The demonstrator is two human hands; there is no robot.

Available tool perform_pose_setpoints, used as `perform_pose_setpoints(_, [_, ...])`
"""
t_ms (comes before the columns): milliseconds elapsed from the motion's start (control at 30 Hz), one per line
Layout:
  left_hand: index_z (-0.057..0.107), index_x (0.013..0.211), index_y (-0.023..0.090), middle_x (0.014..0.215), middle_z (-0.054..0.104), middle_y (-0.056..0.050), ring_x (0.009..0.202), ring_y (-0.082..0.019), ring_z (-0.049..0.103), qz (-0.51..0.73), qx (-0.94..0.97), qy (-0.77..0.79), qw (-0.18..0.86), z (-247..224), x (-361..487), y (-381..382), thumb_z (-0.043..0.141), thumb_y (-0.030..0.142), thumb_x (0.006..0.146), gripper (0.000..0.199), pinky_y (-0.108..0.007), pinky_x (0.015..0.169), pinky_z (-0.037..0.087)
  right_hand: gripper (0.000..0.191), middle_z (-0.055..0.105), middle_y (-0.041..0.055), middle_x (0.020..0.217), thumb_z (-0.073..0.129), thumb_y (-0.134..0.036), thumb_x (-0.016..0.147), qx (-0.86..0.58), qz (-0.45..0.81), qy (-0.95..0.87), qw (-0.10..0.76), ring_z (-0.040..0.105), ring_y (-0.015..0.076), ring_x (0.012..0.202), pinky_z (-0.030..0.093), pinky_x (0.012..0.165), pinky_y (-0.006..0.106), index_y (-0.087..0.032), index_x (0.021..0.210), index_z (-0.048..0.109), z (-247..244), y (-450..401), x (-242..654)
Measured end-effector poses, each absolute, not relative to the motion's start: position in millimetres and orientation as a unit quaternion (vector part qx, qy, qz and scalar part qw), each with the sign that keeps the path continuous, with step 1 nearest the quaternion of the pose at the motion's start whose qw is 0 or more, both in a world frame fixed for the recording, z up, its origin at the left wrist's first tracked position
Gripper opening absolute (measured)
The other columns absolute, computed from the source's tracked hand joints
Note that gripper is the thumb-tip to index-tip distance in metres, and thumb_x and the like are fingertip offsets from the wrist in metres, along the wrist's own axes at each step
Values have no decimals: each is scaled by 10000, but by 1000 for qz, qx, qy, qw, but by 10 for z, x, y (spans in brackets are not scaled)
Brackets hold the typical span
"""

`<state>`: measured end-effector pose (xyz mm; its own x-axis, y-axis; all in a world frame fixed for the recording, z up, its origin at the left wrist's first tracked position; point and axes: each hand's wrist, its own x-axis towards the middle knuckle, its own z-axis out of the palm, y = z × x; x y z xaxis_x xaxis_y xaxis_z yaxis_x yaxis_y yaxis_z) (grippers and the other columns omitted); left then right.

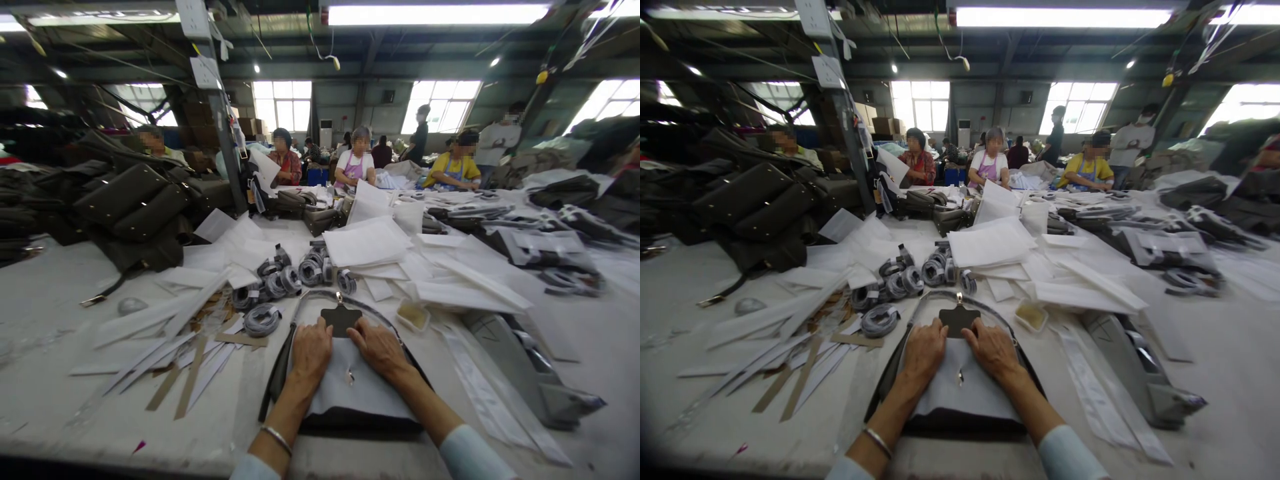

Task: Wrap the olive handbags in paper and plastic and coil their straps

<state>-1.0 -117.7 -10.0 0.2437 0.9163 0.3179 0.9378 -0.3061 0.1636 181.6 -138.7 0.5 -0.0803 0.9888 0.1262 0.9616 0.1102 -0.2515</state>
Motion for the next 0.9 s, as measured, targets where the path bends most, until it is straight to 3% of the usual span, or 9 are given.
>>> perform_pose_setpoints(133, [499,1312,100,1180,658,-161,962,-249,665,-192,-770,-606,48,-135,-19,-1159,535,265,936,412,-369,855,466,526,664,158,1169,501,-432,948,-678,43,-694,240,677,278,963,477,765,353,-142,1379,416,-118,-1319,1839])
perform_pose_setpoints(200, [443,1375,98,1222,648,-170,996,-264,665,-195,-778,-596,41,-137,-27,-1158,549,259,925,490,-381,878,474,650,600,188,1292,536,-415,921,-672,52,-688,268,650,300,1059,485,803,371,-138,1464,311,-160,-1283,1867])
perform_pose_setpoints(367, [365,1440,88,1218,658,-190,1006,-299,668,-227,-775,-590,-26,-119,-28,-1175,551,229,905,583,-449,932,468,773,693,84,1014,593,-454,855,-665,184,-655,309,666,222,773,492,700,329,-163,1506,294,-106,-1236,1978])
perform_pose_setpoints(433, [366,1439,73,1195,665,-199,1022,-303,662,-284,-756,-584,-85,-109,-49,-1180,524,157,884,583,-477,958,455,628,685,61,966,510,-509,898,-620,240,-659,352,637,196,740,495,691,316,-178,1429,448,-48,-1244,2028])
perform_pose_setpoints(500, [472,1368,96,1166,677,-175,1075,-280,640,-346,-742,-554,-149,-95,-109,-1180,458,62,845,524,-466,994,442,528,687,65,947,370,-558,958,-560,286,-675,386,631,201,796,501,740,323,-188,1200,657,6,-1263,2064])
perform_pose_setpoints(567, [627,1180,153,1147,691,-115,1139,-231,609,-380,-746,-509,-201,-73,-200,-1182,394,-7,784,487,-409,1026,437,654,690,72,876,228,-583,994,-519,307,-693,395,630,206,826,495,791,338,-186,910,741,42,-1288,2075])
perform_pose_setpoints(633, [693,978,188,1077,716,-54,1092,-177,628,-381,-760,-470,-236,-43,-295,-1195,354,-24,747,461,-333,990,472,739,674,66,779,177,-606,997,-501,300,-713,388,621,197,791,478,810,343,-190,716,720,59,-1314,2058])
perform_pose_setpoints(767, [693,880,191,883,730,-23,853,-147,677,-381,-770,-416,-297,42,-367,-1270,347,49,812,381,-273,814,538,627,623,33,680,397,-656,941,-489,278,-741,367,569,175,729,430,795,331,-198,602,658,66,-1368,1990])
perform_pose_setpoints(900, [693,862,213,966,724,-41,950,-177,654,-384,-803,-344,-299,116,-274,-1363,497,177,862,200,-321,906,506,485,623,14,703,631,-627,835,-490,204,-782,327,538,172,751,377,786,331,-190,626,612,61,-1411,1952])
